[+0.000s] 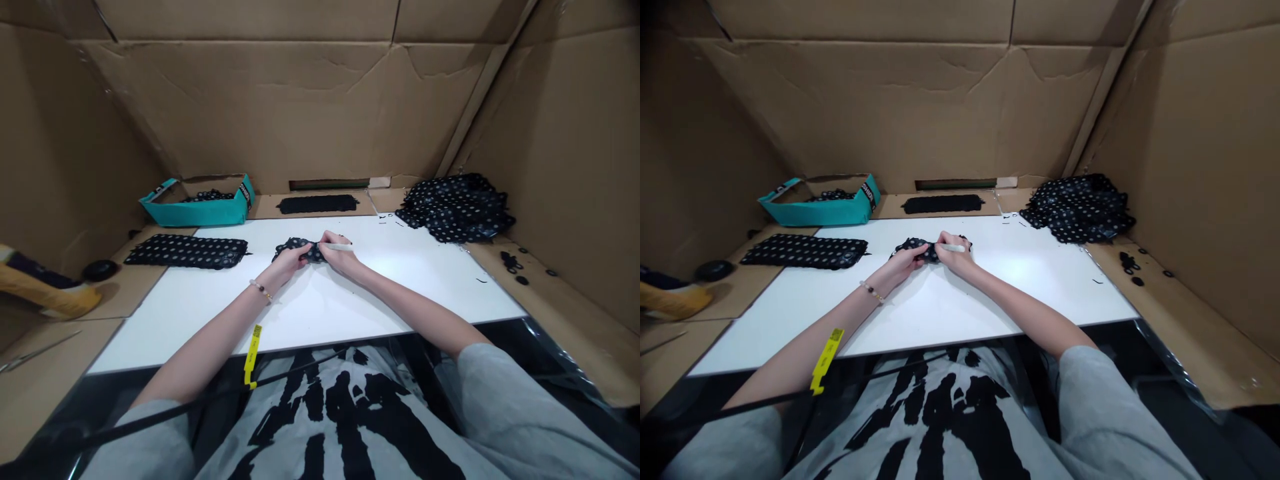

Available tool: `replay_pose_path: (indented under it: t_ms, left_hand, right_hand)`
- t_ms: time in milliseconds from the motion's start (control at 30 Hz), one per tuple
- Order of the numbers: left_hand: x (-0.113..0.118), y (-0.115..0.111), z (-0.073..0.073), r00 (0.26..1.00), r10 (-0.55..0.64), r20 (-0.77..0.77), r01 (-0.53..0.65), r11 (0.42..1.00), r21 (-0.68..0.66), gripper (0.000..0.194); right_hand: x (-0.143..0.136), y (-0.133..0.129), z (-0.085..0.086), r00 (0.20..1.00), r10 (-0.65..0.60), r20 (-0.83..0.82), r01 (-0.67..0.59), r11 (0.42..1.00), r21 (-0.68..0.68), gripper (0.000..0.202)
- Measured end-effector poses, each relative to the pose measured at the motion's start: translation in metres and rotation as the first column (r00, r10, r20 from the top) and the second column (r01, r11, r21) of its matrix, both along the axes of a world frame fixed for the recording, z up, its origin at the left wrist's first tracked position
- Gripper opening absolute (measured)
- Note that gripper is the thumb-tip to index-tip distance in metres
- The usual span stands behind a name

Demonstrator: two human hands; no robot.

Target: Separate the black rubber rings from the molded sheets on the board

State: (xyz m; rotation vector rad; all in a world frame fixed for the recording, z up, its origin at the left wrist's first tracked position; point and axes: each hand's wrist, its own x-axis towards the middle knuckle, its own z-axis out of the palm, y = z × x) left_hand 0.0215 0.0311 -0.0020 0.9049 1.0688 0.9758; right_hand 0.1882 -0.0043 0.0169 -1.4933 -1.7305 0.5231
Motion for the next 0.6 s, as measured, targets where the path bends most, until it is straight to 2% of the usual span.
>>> replay_pose_path:
  t_ms: [100,200,300,433,533,600]
  left_hand:
    - [-0.007,0.003,0.007,0.994,-0.101,-0.039,0.1,0.995,-0.011,0.023]
    - [-0.013,0.003,0.013,0.945,-0.174,-0.278,0.187,0.982,0.021,0.028]
    - [-0.015,0.0,0.018,0.863,-0.149,-0.483,0.209,0.975,0.073,0.034]
    - [-0.012,-0.005,0.023,0.841,-0.109,-0.531,0.18,0.98,0.083,0.04]
    - [-0.01,-0.006,0.026,0.81,-0.092,-0.58,0.161,0.985,0.068,0.044]
    - [-0.01,-0.005,0.026,0.824,-0.098,-0.558,0.154,0.987,0.054,0.044]
  right_hand:
    - [0.001,0.002,-0.004,0.999,0.014,0.029,-0.015,1.0,0.025,0.013]
    - [0.006,0.006,-0.007,0.999,0.018,-0.032,-0.018,1.0,0.011,0.014]
    - [0.011,0.01,-0.006,0.987,0.057,-0.15,-0.063,0.997,-0.037,0.015]
    - [0.015,0.014,-0.002,0.955,0.096,-0.28,-0.135,0.983,-0.123,0.015]
    - [0.014,0.014,-0.002,0.953,0.111,-0.283,-0.154,0.979,-0.136,0.014]
    - [0.013,0.013,-0.003,0.959,0.106,-0.263,-0.144,0.981,-0.13,0.015]
